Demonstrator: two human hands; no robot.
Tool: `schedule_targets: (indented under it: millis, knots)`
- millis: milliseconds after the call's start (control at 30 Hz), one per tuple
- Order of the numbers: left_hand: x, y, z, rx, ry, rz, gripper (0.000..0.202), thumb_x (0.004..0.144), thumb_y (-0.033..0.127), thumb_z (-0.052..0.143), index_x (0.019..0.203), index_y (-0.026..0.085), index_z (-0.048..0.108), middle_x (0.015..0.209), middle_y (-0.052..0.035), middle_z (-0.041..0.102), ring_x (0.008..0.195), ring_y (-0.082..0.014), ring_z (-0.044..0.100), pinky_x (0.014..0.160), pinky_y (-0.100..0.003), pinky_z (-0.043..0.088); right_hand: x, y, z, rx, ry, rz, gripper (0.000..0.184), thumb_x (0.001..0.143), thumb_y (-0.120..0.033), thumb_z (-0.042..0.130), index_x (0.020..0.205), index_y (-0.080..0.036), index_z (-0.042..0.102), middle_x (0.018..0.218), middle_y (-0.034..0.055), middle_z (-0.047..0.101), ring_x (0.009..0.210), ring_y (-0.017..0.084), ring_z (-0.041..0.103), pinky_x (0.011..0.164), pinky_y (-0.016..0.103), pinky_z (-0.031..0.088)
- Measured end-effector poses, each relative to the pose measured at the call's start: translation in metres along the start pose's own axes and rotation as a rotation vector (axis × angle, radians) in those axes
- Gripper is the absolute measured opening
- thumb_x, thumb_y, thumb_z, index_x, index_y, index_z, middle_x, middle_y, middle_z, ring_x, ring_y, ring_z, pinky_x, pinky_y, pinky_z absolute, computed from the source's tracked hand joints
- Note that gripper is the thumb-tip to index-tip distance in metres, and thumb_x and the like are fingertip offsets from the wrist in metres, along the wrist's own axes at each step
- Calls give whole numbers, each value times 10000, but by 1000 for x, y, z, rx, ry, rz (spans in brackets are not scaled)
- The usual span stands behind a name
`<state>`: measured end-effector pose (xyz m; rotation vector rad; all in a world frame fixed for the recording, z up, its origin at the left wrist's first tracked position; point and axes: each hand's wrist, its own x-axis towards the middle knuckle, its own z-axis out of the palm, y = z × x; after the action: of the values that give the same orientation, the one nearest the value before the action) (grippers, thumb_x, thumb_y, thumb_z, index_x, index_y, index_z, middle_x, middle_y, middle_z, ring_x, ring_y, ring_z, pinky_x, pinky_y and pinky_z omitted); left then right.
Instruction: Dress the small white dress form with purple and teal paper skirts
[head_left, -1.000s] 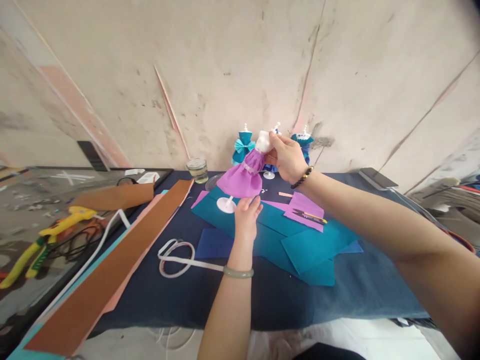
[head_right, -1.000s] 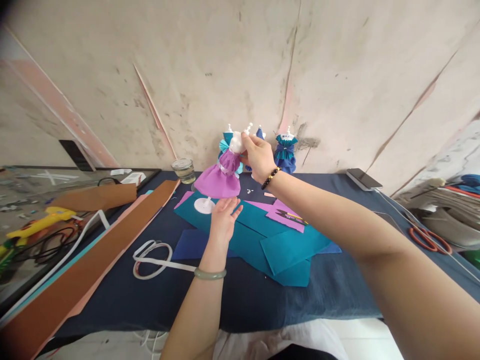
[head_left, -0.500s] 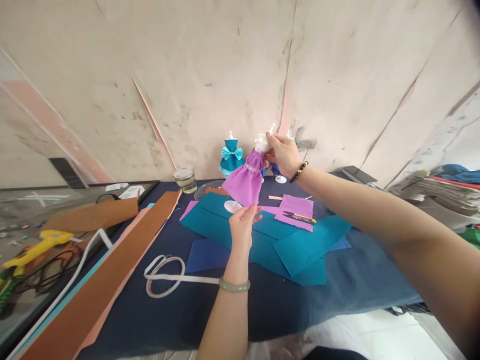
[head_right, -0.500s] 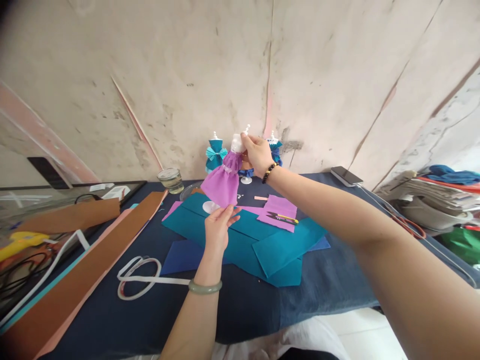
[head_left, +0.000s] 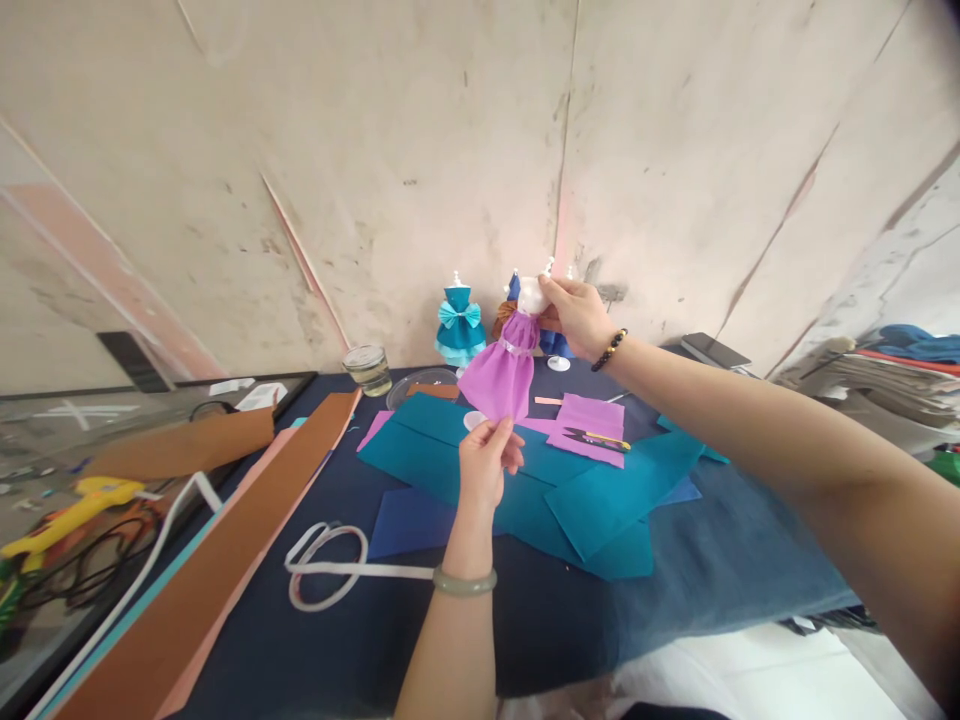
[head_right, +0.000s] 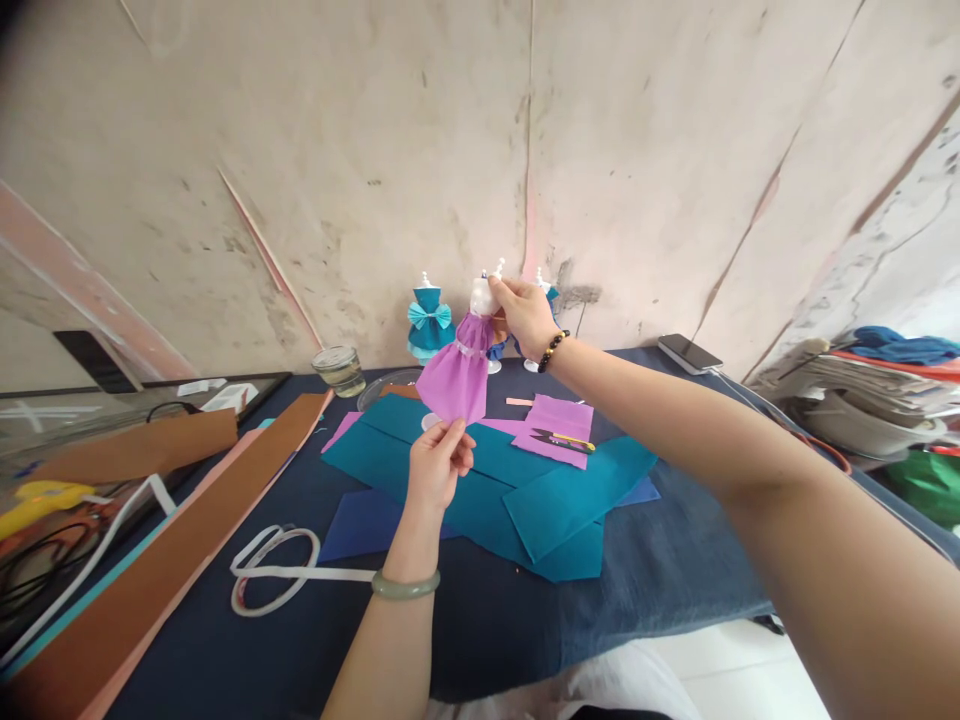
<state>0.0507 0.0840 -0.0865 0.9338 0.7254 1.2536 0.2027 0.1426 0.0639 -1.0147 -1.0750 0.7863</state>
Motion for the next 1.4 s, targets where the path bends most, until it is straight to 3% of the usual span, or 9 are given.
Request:
schedule_targets:
  millis: [167, 300, 400, 533, 633, 867, 967, 1167, 1400]
  knots:
    - [-4, 1, -1, 112, -39, 22, 394, 678, 505, 776, 769, 128, 708, 576, -30, 672, 314, -79, 487, 313, -203, 291, 1, -9, -17, -58, -38, -29, 257, 933, -345, 605, 766, -154, 644, 639, 2, 651, 565, 94, 628, 538, 201, 537]
    - [-2, 3, -6, 73, 156, 267, 391, 733, 532, 729, 664, 154, 655, 482, 40, 566, 325, -34, 393, 358, -189, 286, -3, -21, -29, -153, -167, 13, 219, 898, -319, 659, 789, -129, 675, 668, 16, 676, 589, 93, 637, 517, 174, 523]
    - [2, 2, -8, 37, 195, 336, 334, 684, 489, 791, 738, 171, 704, 607, 11, 650, 523, -75, 570, 513, -192, 435, -12, -22, -29, -205, -330, 89, 201, 880, -308, 682, 804, -124, 704, 659, 15, 677, 567, 86, 621, 488, 159, 502]
    - [3, -3, -11, -4, -26, 272, 428, 673, 483, 810, 980, 191, 749, 1005, -83, 751, 999, -212, 679, 876, -305, 507, -25, -11, -17, -205, -534, 175, 210, 876, -335, 684, 821, -136, 727, 671, 10, 686, 560, 77, 607, 473, 145, 483]
    - [1, -2, -13, -69, -207, 179, 547, 681, 560, 778, 1074, 183, 729, 1113, -114, 733, 1084, -277, 658, 947, -377, 490, -32, -1, -5, -153, -627, 239, 176, 894, -321, 661, 887, -162, 736, 780, 25, 725, 677, 104, 663, 578, 175, 542]
    - [1, 5, -15, -86, -89, 166, 520, 587, 405, 876, 1046, 214, 723, 1056, -65, 755, 981, -229, 695, 909, -331, 510, -40, 12, 19, -86, -639, 243, 190, 947, -267, 586, 907, -133, 715, 810, 34, 710, 698, 97, 634, 662, 201, 533]
    - [2, 6, -18, -91, -50, 153, 443, 593, 396, 873, 971, 207, 741, 978, -46, 768, 902, -200, 705, 878, -307, 517, -50, 15, 19, -149, -527, 213, 268, 982, -318, 521, 1105, -140, 679, 963, 54, 714, 755, 105, 649, 731, 231, 543]
    - [5, 10, -21, -208, 91, 153, 414, 616, 401, 854, 970, 213, 753, 950, -37, 775, 826, -190, 713, 796, -290, 528, -94, 38, -11, -393, -424, 16, 470, 924, -370, 596, 1338, -152, 551, 1202, 124, 686, 1056, 208, 671, 946, 381, 532]
    - [4, 9, -19, -177, 116, 122, 422, 589, 374, 861, 969, 222, 758, 961, -37, 777, 857, -213, 717, 791, -298, 538, -145, 73, -24, -838, -377, -658, 266, 952, -280, 548, 1156, -177, 685, 1152, 130, 722, 1050, 251, 668, 920, 438, 526]
